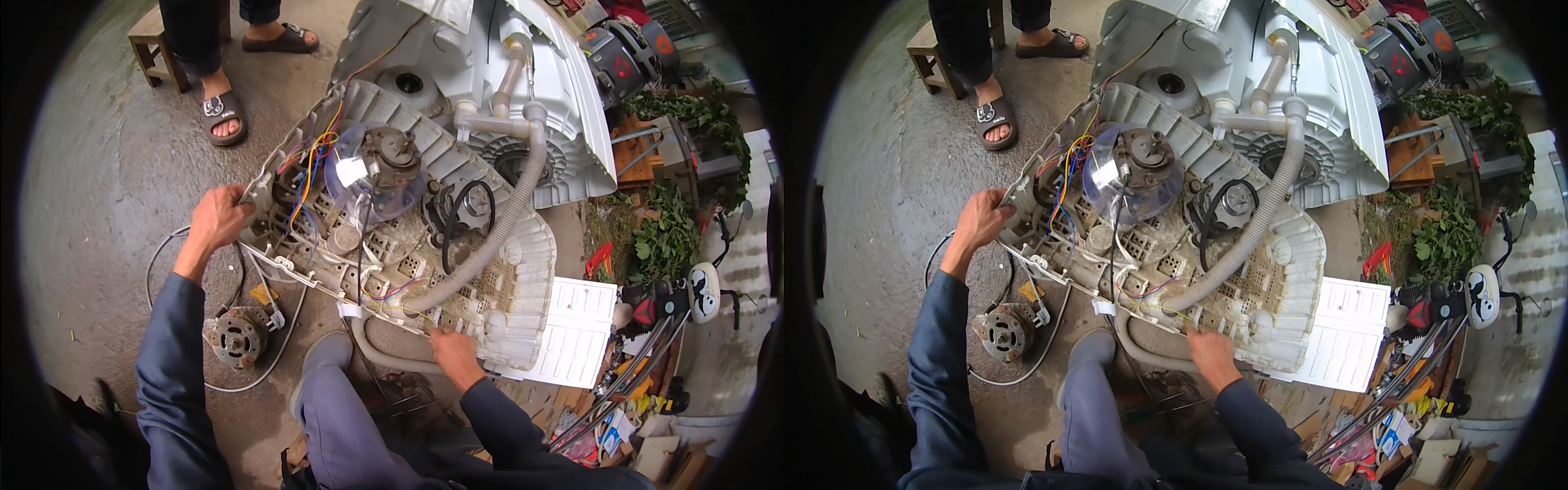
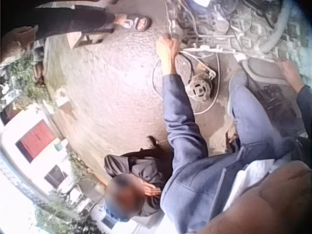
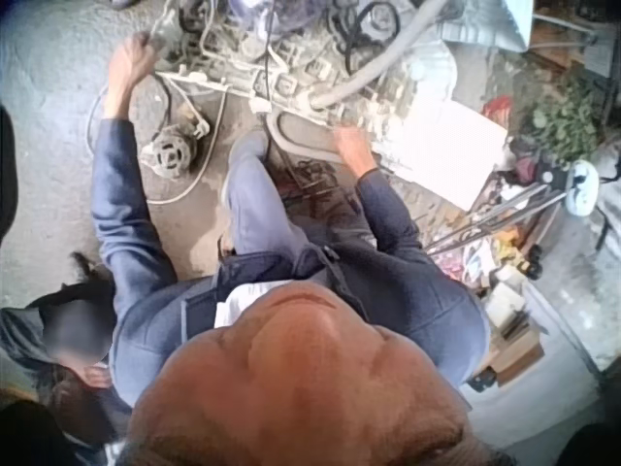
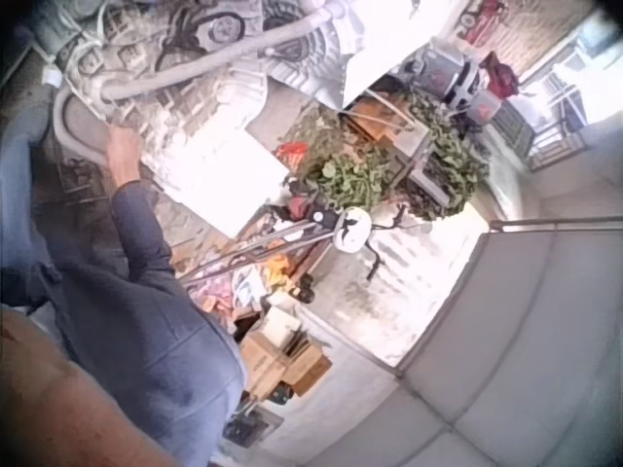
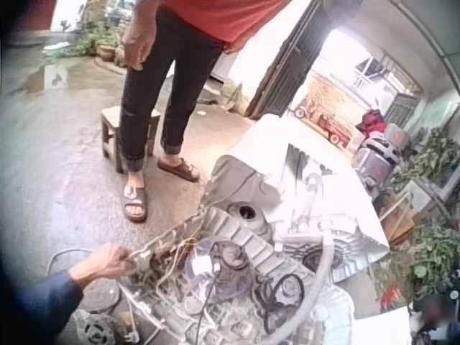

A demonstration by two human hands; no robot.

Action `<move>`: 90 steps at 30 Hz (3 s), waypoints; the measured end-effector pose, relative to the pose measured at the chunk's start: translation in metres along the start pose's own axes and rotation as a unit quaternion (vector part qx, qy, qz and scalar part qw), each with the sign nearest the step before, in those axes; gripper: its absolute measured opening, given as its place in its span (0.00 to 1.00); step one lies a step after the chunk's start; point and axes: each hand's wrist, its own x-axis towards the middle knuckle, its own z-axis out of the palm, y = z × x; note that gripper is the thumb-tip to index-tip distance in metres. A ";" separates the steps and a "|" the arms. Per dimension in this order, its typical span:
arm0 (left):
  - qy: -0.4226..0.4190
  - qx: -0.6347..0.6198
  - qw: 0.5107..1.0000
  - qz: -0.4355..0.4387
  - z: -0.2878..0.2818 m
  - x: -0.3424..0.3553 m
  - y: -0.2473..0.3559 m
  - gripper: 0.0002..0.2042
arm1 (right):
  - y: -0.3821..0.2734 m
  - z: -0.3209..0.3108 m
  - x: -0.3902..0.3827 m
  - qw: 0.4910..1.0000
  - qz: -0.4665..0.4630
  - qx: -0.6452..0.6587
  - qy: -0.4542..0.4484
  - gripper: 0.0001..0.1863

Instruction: The person is repairing a disassembled washing machine. They use a screwdriver to adjust components, connect wires, and reassemble parts of the machine's internal structure.

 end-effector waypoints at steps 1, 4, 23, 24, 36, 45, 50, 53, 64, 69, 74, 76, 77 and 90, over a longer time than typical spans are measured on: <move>-0.004 -0.009 1.000 -0.004 -0.008 -0.005 0.014 0.12 | 0.000 -0.017 -0.007 1.000 0.003 -0.003 -0.002 0.10; -0.017 0.030 0.999 0.006 -0.033 -0.017 0.048 0.12 | 0.010 -0.060 -0.022 1.000 0.013 -0.002 0.002 0.10; 0.147 -0.059 0.944 0.290 -0.092 -0.023 0.130 0.35 | 0.049 -0.277 0.008 0.998 0.001 0.035 -0.059 0.22; 0.138 -0.050 0.949 0.280 -0.087 -0.022 0.137 0.37 | 0.053 -0.282 0.012 0.997 -0.004 0.044 -0.065 0.22; 0.144 -0.141 0.925 0.322 -0.061 -0.032 0.126 0.46 | 0.097 -0.314 0.060 0.931 0.097 0.257 -0.240 0.24; 0.105 -0.184 0.935 0.285 -0.060 -0.044 0.121 0.49 | 0.118 -0.189 0.146 0.871 0.042 0.378 -0.310 0.14; 0.111 -0.164 0.939 0.280 -0.059 -0.050 0.106 0.50 | 0.125 -0.221 0.152 0.942 0.031 0.321 -0.097 0.14; 0.102 -0.177 0.941 0.268 -0.060 -0.053 0.110 0.51 | 0.130 -0.278 0.134 0.933 0.118 0.331 -0.077 0.16; 0.128 -0.168 0.940 0.269 -0.059 -0.039 0.113 0.51 | 0.113 -0.428 0.049 0.971 0.126 0.012 0.203 0.18; 0.137 -0.169 0.931 0.293 -0.054 -0.029 0.129 0.49 | 0.185 -0.438 0.119 0.931 0.158 -0.173 0.279 0.16; 0.163 -0.173 0.917 0.321 -0.059 -0.025 0.132 0.47 | 0.184 -0.409 0.179 0.929 0.197 -0.143 0.277 0.26; 0.160 -0.152 0.922 0.318 -0.060 -0.024 0.140 0.46 | 0.162 -0.387 0.190 0.932 0.117 -0.140 0.313 0.22; 0.152 -0.159 0.925 0.311 -0.062 -0.023 0.140 0.46 | 0.142 -0.381 0.199 0.933 0.074 -0.138 0.323 0.21; 0.173 -0.139 0.915 0.336 -0.059 -0.033 0.131 0.42 | -0.105 -0.316 0.312 0.949 -0.247 -0.143 0.135 0.19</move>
